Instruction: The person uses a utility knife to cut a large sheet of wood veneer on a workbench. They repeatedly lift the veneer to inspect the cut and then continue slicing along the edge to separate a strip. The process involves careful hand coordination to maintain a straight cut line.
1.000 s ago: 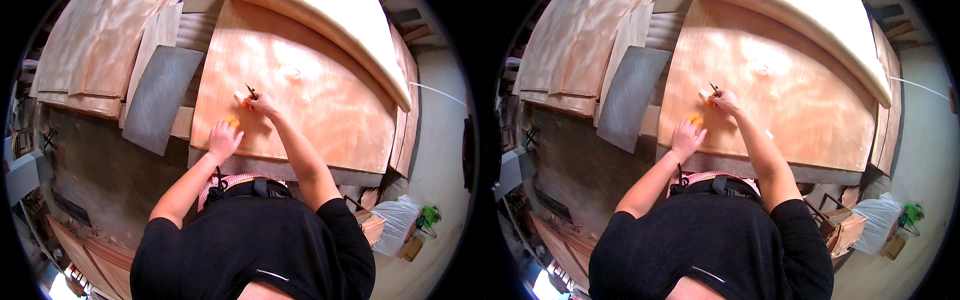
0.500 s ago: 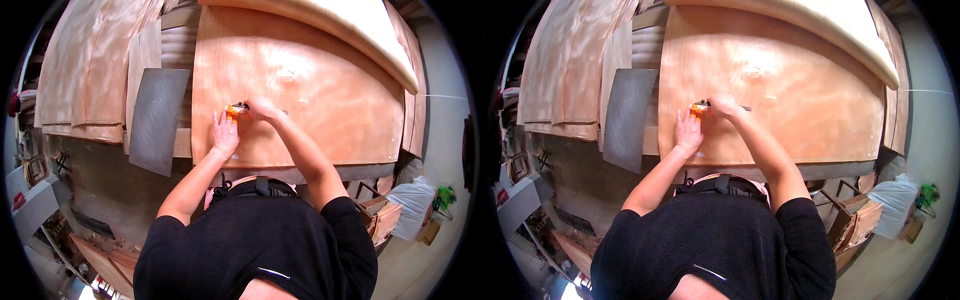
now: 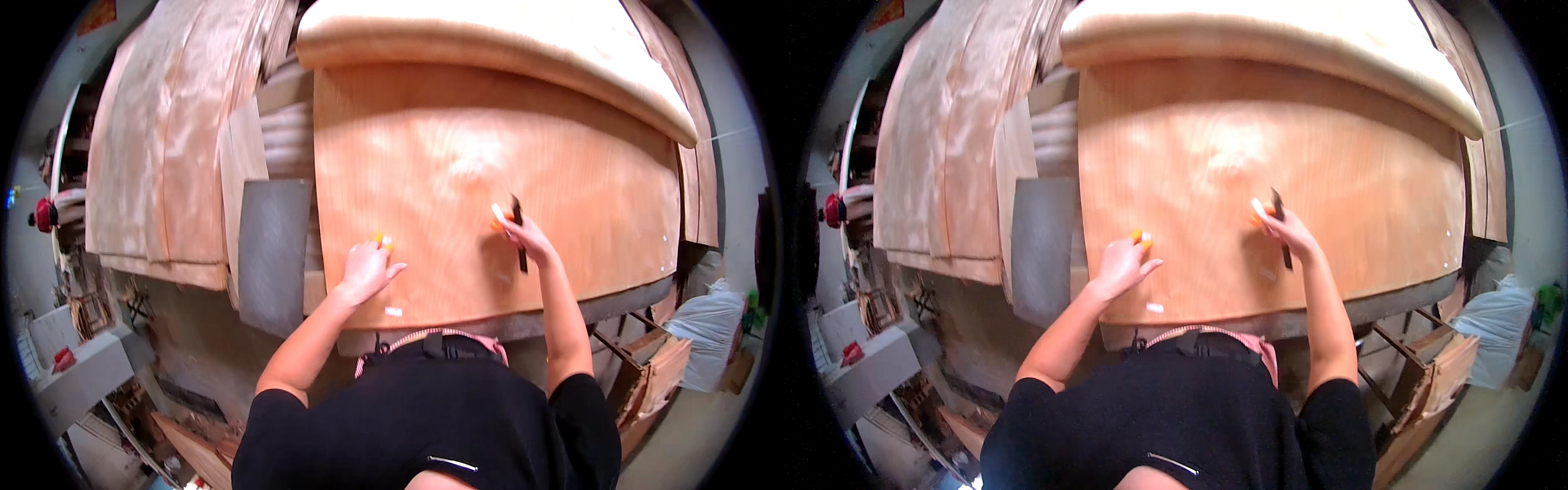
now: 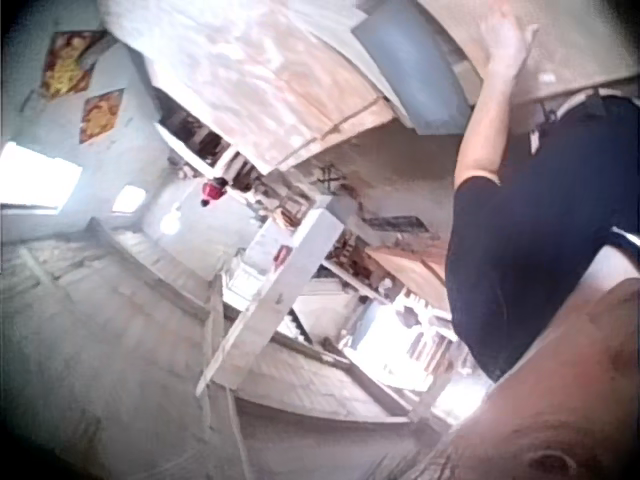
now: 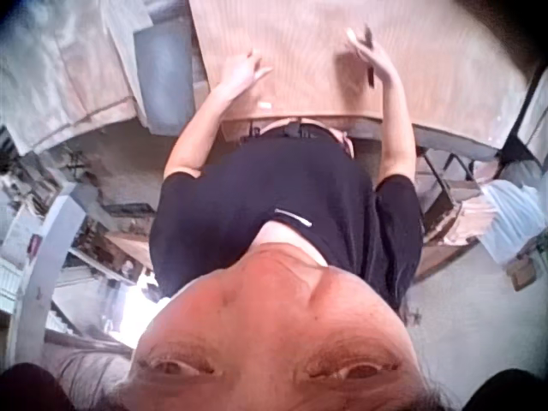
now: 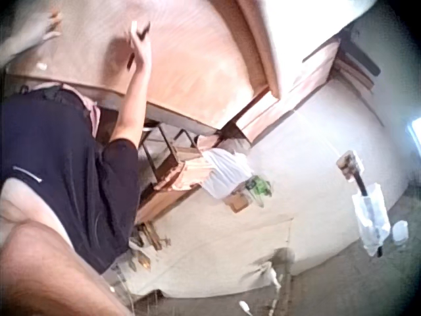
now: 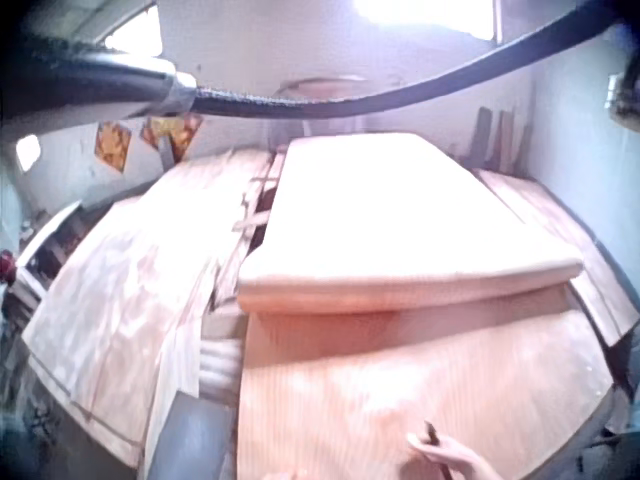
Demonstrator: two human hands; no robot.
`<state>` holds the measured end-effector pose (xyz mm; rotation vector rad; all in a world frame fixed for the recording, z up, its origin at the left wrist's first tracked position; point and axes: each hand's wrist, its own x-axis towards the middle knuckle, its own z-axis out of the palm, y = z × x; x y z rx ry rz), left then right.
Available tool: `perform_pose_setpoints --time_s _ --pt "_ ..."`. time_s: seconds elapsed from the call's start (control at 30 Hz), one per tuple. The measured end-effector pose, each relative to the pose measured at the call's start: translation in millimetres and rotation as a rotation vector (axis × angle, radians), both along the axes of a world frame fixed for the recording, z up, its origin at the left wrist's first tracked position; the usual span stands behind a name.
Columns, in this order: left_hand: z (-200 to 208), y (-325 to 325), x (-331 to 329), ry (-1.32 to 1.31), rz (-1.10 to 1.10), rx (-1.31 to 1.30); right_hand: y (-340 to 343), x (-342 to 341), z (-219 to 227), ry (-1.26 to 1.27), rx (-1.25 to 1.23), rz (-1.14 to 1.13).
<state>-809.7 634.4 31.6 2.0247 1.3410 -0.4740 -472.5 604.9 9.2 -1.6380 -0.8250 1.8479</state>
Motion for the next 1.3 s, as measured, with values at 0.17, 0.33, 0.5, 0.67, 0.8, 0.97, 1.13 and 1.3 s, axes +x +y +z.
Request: perform_pose_setpoints --time_s 0.17,0.33,0.5,0.67,0.8,0.97,1.13,1.3 --pt "61.2 138.6 17.3 -0.185 -0.07 0.634 -82.2 47.7 -41.6 0.095 -0.117 -0.426" --pt "66.1 292.8 68.5 -0.026 -0.052 1.046 -67.6 30.3 -41.2 0.028 -0.105 -0.708" --pt "54.5 340.2 103.7 0.176 -0.097 0.827 -65.8 29.4 -44.4 0.007 -0.108 -0.765" --pt "-3.5 291.4 84.7 0.035 -0.112 0.97 -59.3 24.2 -37.0 -0.067 -0.125 -0.805" --pt "-11.9 214.9 58.6 0.123 -0.215 0.855 -61.1 26.7 -40.2 -0.035 -0.14 -0.767" --pt "13.4 211.8 21.8 -0.362 -0.187 0.897 -59.5 22.9 -38.7 -0.068 -0.154 -0.805" --pt "43.8 333.3 -21.7 -0.324 0.298 1.431 -58.2 21.3 -33.5 -0.062 -0.14 -0.79" --pt "10.5 400.4 -106.0 -0.813 0.803 0.704 -46.7 18.3 -34.7 -0.027 -0.125 -0.773"
